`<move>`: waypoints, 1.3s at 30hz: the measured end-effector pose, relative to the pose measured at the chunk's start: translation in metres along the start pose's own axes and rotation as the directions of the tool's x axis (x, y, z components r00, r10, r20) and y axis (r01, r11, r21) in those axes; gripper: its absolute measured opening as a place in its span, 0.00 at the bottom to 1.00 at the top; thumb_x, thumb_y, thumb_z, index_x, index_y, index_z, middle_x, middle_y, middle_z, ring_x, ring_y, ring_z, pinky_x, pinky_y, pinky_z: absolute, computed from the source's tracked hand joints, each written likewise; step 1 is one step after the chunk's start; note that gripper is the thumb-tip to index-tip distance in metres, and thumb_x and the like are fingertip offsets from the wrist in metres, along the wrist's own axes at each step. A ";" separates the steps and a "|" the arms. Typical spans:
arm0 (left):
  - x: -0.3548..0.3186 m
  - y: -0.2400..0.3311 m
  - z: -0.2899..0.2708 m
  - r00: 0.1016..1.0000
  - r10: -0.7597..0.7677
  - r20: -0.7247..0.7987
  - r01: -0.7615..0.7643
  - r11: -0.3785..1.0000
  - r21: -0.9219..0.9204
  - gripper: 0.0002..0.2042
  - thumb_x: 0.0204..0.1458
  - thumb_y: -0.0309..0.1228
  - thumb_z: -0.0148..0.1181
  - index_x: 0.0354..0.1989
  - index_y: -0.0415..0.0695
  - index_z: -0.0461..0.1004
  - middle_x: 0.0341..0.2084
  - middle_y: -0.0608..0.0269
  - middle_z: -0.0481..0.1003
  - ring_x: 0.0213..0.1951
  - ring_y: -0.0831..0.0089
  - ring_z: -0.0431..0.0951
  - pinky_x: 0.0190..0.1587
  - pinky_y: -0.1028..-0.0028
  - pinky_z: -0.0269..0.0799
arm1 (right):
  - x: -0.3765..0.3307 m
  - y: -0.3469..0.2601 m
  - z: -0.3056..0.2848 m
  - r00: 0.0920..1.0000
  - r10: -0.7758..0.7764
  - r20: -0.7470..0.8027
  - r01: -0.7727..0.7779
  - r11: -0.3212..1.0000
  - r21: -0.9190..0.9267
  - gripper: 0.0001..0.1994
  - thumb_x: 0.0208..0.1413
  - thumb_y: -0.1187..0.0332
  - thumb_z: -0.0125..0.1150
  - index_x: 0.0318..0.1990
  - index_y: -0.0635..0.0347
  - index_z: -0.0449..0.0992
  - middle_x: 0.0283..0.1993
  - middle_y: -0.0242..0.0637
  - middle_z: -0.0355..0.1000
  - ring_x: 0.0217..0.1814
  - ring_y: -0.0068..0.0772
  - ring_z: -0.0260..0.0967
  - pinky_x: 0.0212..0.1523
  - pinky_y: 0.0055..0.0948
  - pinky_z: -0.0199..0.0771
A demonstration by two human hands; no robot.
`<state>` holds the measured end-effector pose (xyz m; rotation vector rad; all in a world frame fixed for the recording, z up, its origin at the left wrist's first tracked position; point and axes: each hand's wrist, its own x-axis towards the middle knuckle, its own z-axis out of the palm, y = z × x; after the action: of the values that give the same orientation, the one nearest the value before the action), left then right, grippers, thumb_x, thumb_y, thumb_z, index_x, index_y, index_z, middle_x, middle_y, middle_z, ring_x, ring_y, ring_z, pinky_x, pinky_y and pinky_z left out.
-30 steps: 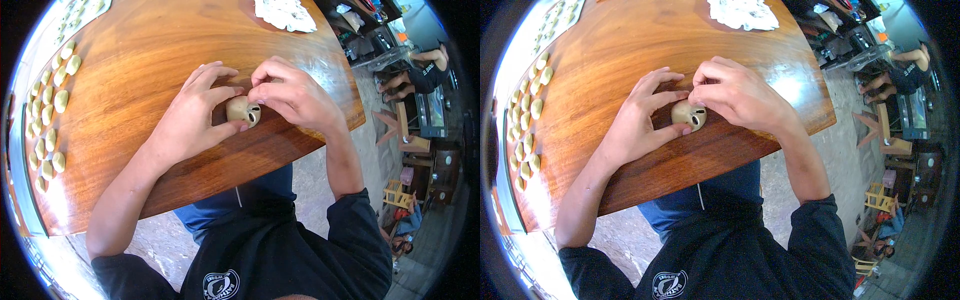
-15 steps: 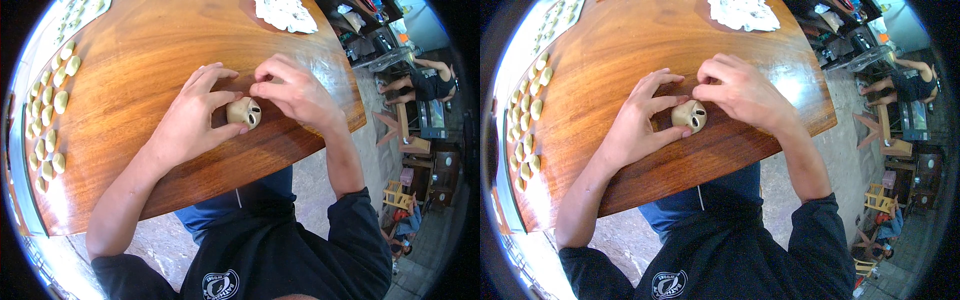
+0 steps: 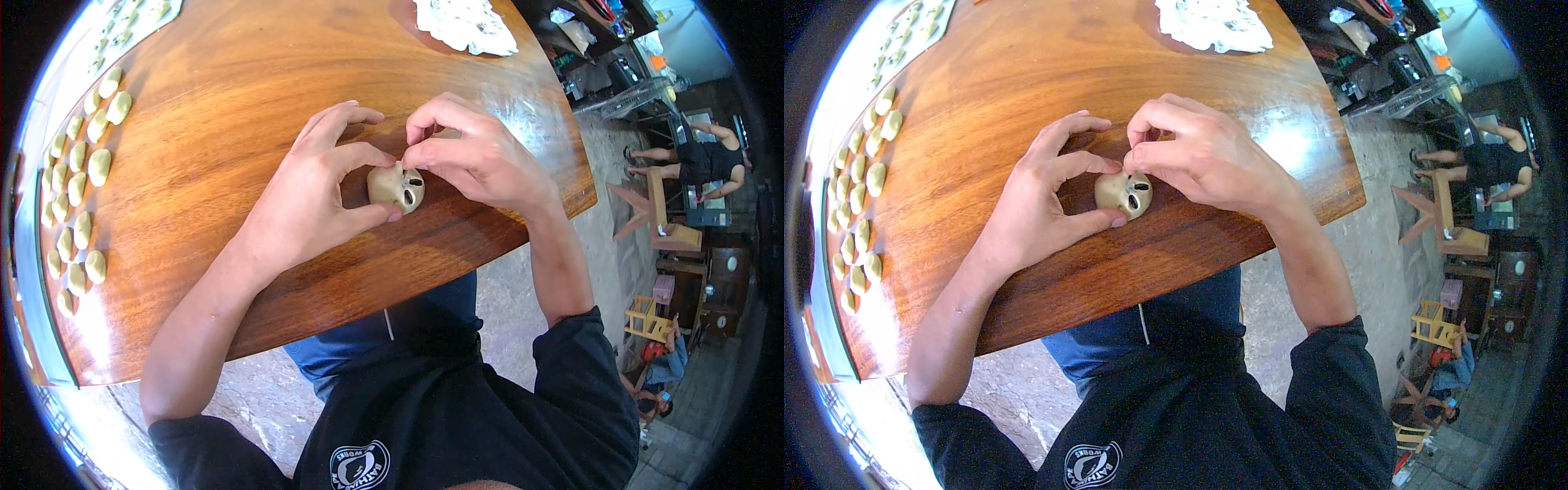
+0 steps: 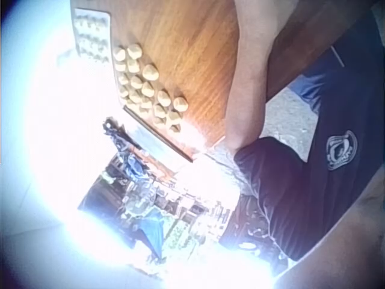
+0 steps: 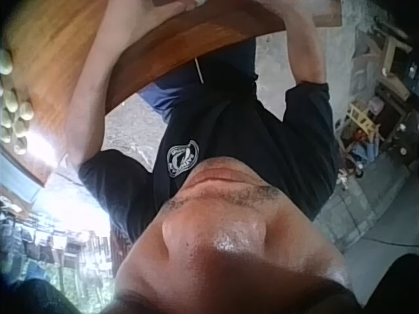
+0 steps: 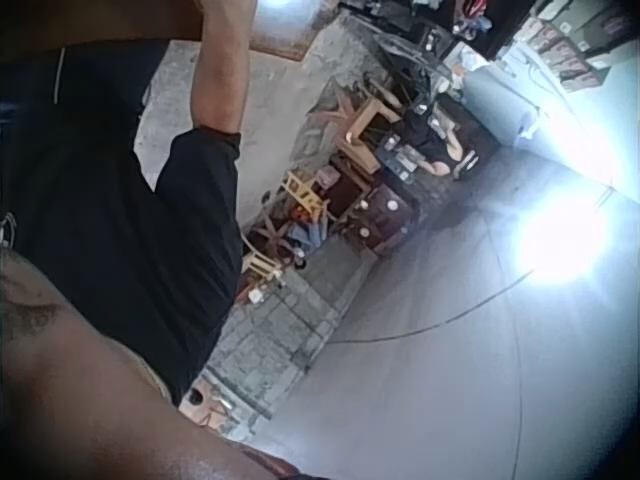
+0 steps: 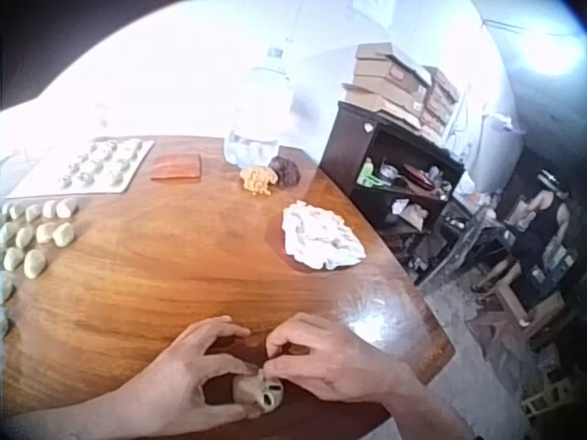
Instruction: Filling a small dough circle with paste and carving decorative patterns on it using a razor blade.
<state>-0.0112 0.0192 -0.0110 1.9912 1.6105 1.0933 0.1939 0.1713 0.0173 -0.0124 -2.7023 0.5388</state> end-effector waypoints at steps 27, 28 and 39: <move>0.001 -0.007 -0.008 0.996 -0.085 -0.024 0.080 0.981 -0.178 0.12 0.53 0.23 0.72 0.46 0.39 0.83 0.60 0.50 0.75 0.61 0.56 0.77 0.62 0.63 0.73 | 0.014 -0.008 -0.019 0.990 0.081 0.112 -0.101 0.977 0.188 0.05 0.61 0.76 0.64 0.42 0.62 0.83 0.43 0.41 0.75 0.45 0.44 0.76 0.46 0.37 0.76; 0.002 -0.011 -0.006 0.997 -0.047 -0.064 0.035 0.984 -0.176 0.12 0.53 0.24 0.72 0.46 0.40 0.83 0.58 0.48 0.75 0.57 0.55 0.80 0.56 0.64 0.77 | 0.015 -0.008 -0.018 0.988 0.067 0.138 -0.094 0.976 0.197 0.05 0.60 0.76 0.64 0.42 0.61 0.83 0.43 0.40 0.74 0.46 0.43 0.75 0.47 0.37 0.76; 0.003 -0.011 -0.011 0.998 -0.069 0.008 0.069 0.951 -0.302 0.21 0.47 0.18 0.73 0.52 0.41 0.81 0.61 0.52 0.74 0.64 0.56 0.75 0.67 0.63 0.70 | 0.030 0.003 -0.016 0.979 -0.077 0.188 0.040 0.979 0.198 0.06 0.51 0.76 0.69 0.37 0.57 0.85 0.43 0.34 0.72 0.48 0.40 0.71 0.51 0.37 0.73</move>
<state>-0.0267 0.0228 -0.0109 1.7223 1.4040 1.2328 0.1713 0.1818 0.0407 0.1813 -2.8144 0.8208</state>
